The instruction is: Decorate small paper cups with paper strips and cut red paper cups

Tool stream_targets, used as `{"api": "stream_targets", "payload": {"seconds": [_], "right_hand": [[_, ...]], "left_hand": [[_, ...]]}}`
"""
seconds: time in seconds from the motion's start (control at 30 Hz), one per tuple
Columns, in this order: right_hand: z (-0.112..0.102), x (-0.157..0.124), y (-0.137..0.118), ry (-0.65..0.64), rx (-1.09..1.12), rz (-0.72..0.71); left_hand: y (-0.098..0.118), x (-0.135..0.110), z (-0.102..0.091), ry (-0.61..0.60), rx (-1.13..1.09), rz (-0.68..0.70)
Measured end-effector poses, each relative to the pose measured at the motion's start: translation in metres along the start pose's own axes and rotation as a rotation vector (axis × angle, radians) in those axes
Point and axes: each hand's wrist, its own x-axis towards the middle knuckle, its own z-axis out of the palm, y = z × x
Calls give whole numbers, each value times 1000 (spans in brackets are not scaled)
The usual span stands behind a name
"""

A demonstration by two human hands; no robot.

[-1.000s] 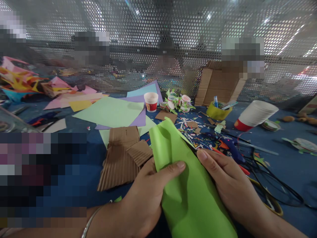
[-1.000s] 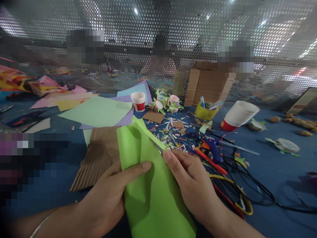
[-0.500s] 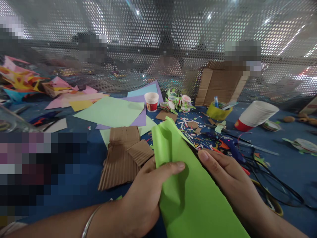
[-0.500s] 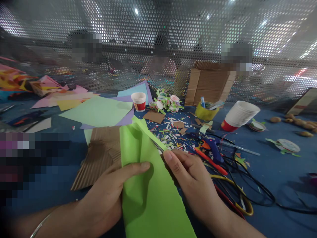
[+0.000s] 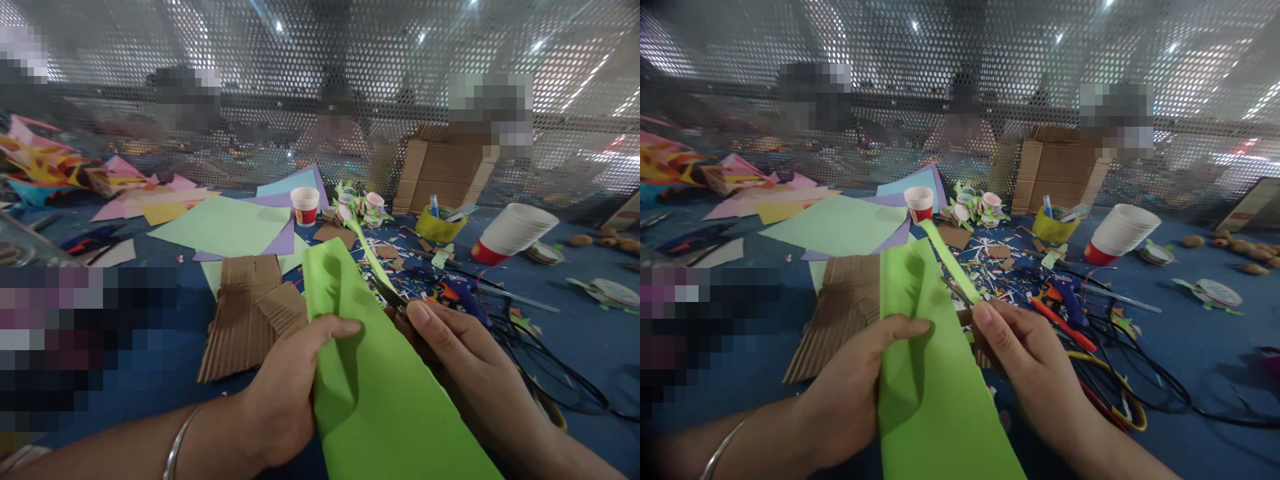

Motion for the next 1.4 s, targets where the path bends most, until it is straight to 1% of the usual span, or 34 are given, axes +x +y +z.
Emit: {"api": "stream_targets", "payload": {"seconds": [0.07, 0.13, 0.27, 0.3, 0.43, 0.47, 0.53, 0.6, 0.67, 0.77, 0.87, 0.93, 1.0, 1.07, 1.17, 1.2, 1.27, 1.33, 1.37, 1.4], "right_hand": [[-1, -1, 2, 5, 33, 0], [-1, -3, 2, 33, 22, 1], [-2, -6, -1, 177, -40, 16], [-2, -6, -2, 176, -32, 12], [-2, -5, -3, -2, 16, 31], [-2, -4, -3, -18, 21, 42], [-2, -4, -2, 2, 27, 40], [-2, -4, -2, 19, 30, 8], [-2, -4, -2, 11, 26, 3], [-1, -5, -2, -9, 44, 36], [-1, -4, -1, 6, 48, 51], [-2, -2, 2, 13, 26, 59], [-2, 1, 7, 28, 40, 38], [-4, 4, 13, 66, 94, -9], [-7, 9, 19, 119, 159, -48], [-8, 10, 20, 133, 168, -51], [-9, 12, 21, 160, 173, -56], [-10, 15, 22, 187, 149, -68], [-12, 16, 22, 203, 120, -81], [-13, 17, 22, 219, 73, -94]], "left_hand": [[1, 0, -1, -15, -6, -17], [1, 1, -3, -29, -15, -19], [2, 4, -5, -78, -38, 0], [2, 5, -5, -90, -36, -1], [4, 6, -6, -148, -29, -20], [5, 5, -5, -164, -28, -18], [7, 3, -5, -183, -21, -12], [8, 1, -5, -180, -10, -11], [9, 0, -5, -161, 6, -14], [9, 1, -3, -140, 49, 5], [10, 6, -3, -114, 107, 17], [15, 8, -5, -75, 171, 43], [27, 8, -10, -24, 279, 115], [46, 3, -19, 2, 412, 223], [79, -8, -37, 54, 589, 528], [90, -11, -44, 93, 663, 654], [109, -14, -58, 188, 840, 807], [125, -10, -72, 263, 1021, 861], [133, -6, -80, 335, 1118, 895], [139, -2, -88, 434, 1257, 931]]}}
